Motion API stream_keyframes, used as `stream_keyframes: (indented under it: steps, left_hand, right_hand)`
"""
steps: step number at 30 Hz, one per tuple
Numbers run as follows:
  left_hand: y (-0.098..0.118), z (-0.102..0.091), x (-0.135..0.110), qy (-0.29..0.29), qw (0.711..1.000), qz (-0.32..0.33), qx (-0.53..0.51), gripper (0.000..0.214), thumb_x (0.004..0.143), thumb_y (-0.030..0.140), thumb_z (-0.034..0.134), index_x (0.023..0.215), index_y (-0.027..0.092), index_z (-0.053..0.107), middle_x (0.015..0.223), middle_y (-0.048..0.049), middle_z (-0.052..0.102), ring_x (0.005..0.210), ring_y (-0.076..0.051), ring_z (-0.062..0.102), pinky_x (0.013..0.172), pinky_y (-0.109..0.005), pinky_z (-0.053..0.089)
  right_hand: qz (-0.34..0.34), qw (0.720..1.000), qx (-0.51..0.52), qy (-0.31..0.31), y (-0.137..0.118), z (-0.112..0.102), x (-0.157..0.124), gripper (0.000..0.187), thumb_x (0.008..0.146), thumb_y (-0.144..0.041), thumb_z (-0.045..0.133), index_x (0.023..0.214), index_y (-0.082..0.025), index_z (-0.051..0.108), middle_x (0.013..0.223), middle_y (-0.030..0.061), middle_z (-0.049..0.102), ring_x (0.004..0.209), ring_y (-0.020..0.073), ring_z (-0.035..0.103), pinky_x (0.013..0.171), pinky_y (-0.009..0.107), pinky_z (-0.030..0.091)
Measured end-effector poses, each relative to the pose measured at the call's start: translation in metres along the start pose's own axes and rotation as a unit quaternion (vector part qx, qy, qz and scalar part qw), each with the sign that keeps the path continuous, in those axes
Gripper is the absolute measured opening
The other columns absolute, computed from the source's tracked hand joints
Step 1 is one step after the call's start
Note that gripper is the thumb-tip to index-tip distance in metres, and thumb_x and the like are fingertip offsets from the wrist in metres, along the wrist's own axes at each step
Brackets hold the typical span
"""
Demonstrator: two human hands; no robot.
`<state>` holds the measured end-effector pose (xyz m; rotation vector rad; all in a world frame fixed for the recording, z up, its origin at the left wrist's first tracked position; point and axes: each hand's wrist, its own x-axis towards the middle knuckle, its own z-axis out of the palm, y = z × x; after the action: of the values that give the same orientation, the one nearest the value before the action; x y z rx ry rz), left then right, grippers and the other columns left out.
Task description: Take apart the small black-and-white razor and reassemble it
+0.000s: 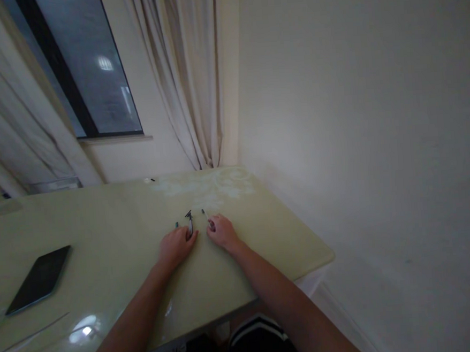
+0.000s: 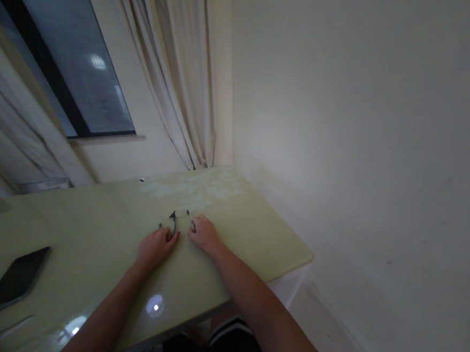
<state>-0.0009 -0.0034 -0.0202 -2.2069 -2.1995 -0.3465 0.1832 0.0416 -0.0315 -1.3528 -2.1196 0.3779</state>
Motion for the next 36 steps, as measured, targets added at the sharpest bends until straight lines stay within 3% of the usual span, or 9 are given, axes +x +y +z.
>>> stream_keyframes:
  steps: [12, 28, 36]
  left_hand:
    - [-0.0012, -0.0036, 0.0006, -0.016, 0.999, -0.016, -0.025, 0.046, 0.098, 0.058, 0.042, 0.075, 0.022, 0.06, 0.084, -0.0096, 0.073, 0.079, -0.025, 0.068, 0.066, -0.031, 0.041]
    - [-0.0011, -0.0043, -0.0011, -0.013, 0.999, 0.002, -0.036, 0.038, 0.097, 0.055, 0.049, 0.082, 0.022, 0.059, 0.087, -0.0092, 0.073, 0.082, -0.026, 0.069, 0.068, -0.032, 0.039]
    - [0.0011, -0.0042, -0.0002, -0.028, 1.0, -0.009, -0.01, 0.046, 0.099, 0.057, 0.042, 0.077, 0.022, 0.063, 0.083, -0.0111, 0.073, 0.084, -0.028, 0.071, 0.071, -0.033, 0.043]
  right_hand:
    - [-0.062, 0.996, 0.059, -0.024, -0.0007, 0.0014, -0.005, 0.018, 0.087, -0.022, 0.07, 0.104, -0.017, 0.074, 0.099, 0.0066, 0.064, 0.074, 0.0153, 0.058, 0.075, 0.028, 0.049]
    - [-0.112, 0.99, 0.07, -0.042, -0.0016, 0.0031, -0.0074, 0.021, 0.089, -0.025, 0.073, 0.108, -0.019, 0.075, 0.099, 0.0061, 0.065, 0.081, 0.0163, 0.06, 0.077, 0.028, 0.049]
    - [-0.122, 0.989, 0.065, -0.046, -0.003, 0.0018, -0.0073, 0.024, 0.09, -0.026, 0.073, 0.111, -0.017, 0.075, 0.099, 0.0071, 0.064, 0.085, 0.0183, 0.059, 0.08, 0.028, 0.048]
